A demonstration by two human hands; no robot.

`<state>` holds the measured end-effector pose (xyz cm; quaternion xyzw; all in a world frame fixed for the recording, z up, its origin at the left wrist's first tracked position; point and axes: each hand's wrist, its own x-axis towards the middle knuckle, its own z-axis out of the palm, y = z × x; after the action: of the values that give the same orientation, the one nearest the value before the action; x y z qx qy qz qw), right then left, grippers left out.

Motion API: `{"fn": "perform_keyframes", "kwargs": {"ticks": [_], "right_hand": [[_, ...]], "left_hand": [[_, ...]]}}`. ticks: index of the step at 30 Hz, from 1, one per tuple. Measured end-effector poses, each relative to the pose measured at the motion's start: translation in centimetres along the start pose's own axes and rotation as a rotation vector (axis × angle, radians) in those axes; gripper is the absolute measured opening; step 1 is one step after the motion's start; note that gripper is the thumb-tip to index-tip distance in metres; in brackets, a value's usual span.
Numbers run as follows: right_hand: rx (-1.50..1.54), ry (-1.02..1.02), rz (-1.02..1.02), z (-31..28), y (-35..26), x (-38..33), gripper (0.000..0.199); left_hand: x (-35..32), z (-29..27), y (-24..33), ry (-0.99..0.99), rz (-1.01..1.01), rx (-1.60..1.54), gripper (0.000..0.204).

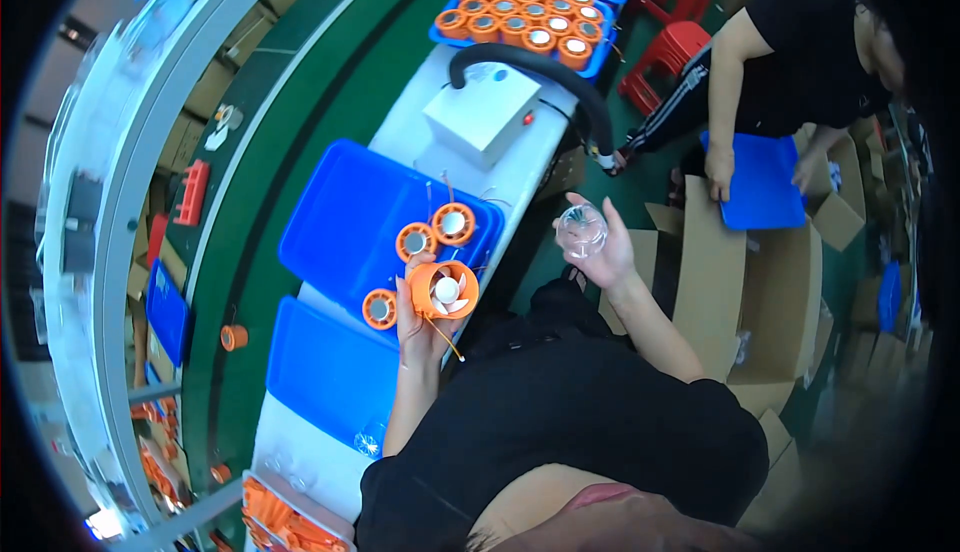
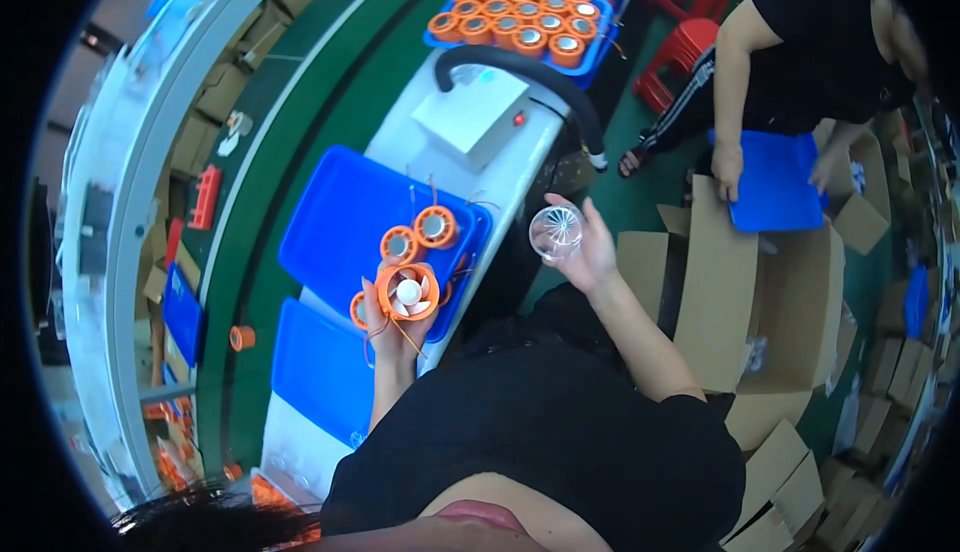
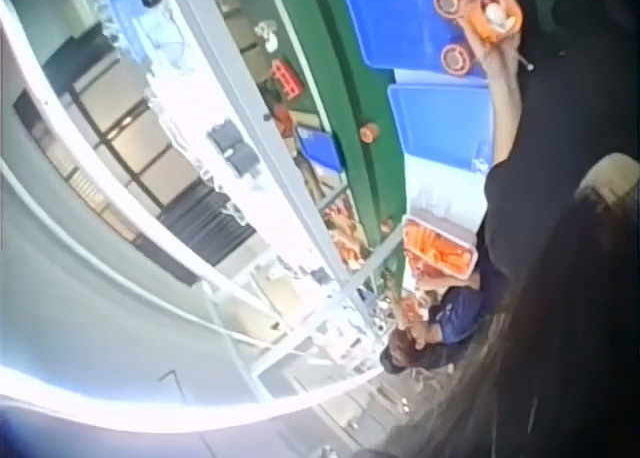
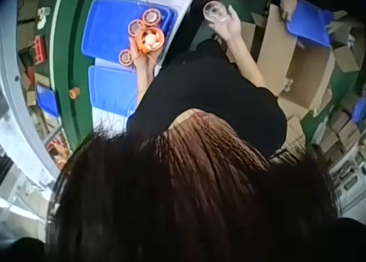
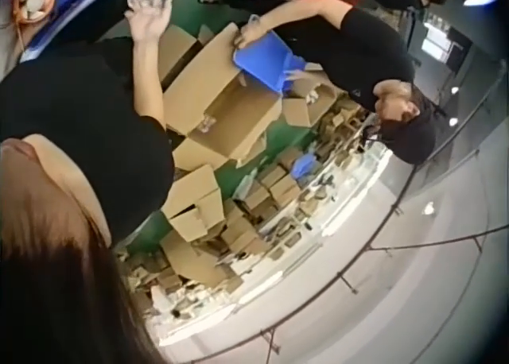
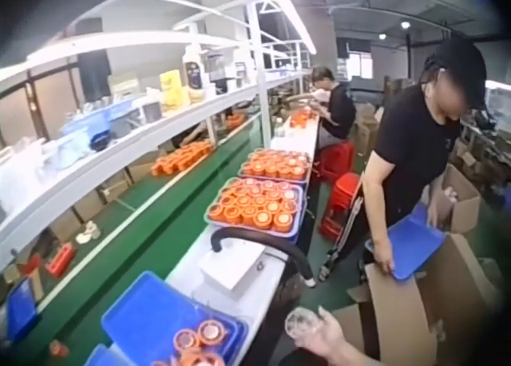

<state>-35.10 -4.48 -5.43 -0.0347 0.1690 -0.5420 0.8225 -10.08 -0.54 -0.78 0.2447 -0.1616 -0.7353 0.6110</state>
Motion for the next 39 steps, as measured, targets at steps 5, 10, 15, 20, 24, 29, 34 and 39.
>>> {"fn": "perform_keyframes", "kwargs": {"ticks": [5,10,15,20,24,29,34,39], "right_hand": [[-0.021,0.262,-0.132,-11.0,-4.4,-1.2,0.05],[0.126,0.549,-0.002,-19.0,-6.8,2.7,0.049],[0.203,0.627,0.01,-21.0,-7.2,8.0,0.05],[0.213,0.564,-0.023,-22.5,-7.3,8.9,0.047],[-0.244,0.711,0.042,-22.1,-8.6,8.7,0.045],[-1.76,0.819,-0.278,-20.7,-10.5,6.4,0.041],[-1.882,0.681,-0.613,-18.4,-13.6,2.2,0.032],[-1.382,0.718,-0.494,-17.7,-16.5,-3.0,0.026]], "left_hand": [[2.8,2.4,-3.3,-0.02,-0.263,-0.133,0.048],[4.5,3.3,-6.2,-0.127,-0.399,-0.178,0.049],[5.4,4.2,-7.7,-0.169,-0.391,0.075,0.047],[6.0,4.1,-9.9,0.172,-0.313,0.218,0.048],[6.9,3.9,-11.5,0.186,-0.457,-0.139,0.046],[10.4,1.0,-16.7,0.25,-0.638,-0.277,0.045],[15.4,-1.7,-23.2,0.299,-0.835,-0.416,0.046],[20.8,-5.1,-29.3,0.346,-0.952,-0.313,0.04]]}}
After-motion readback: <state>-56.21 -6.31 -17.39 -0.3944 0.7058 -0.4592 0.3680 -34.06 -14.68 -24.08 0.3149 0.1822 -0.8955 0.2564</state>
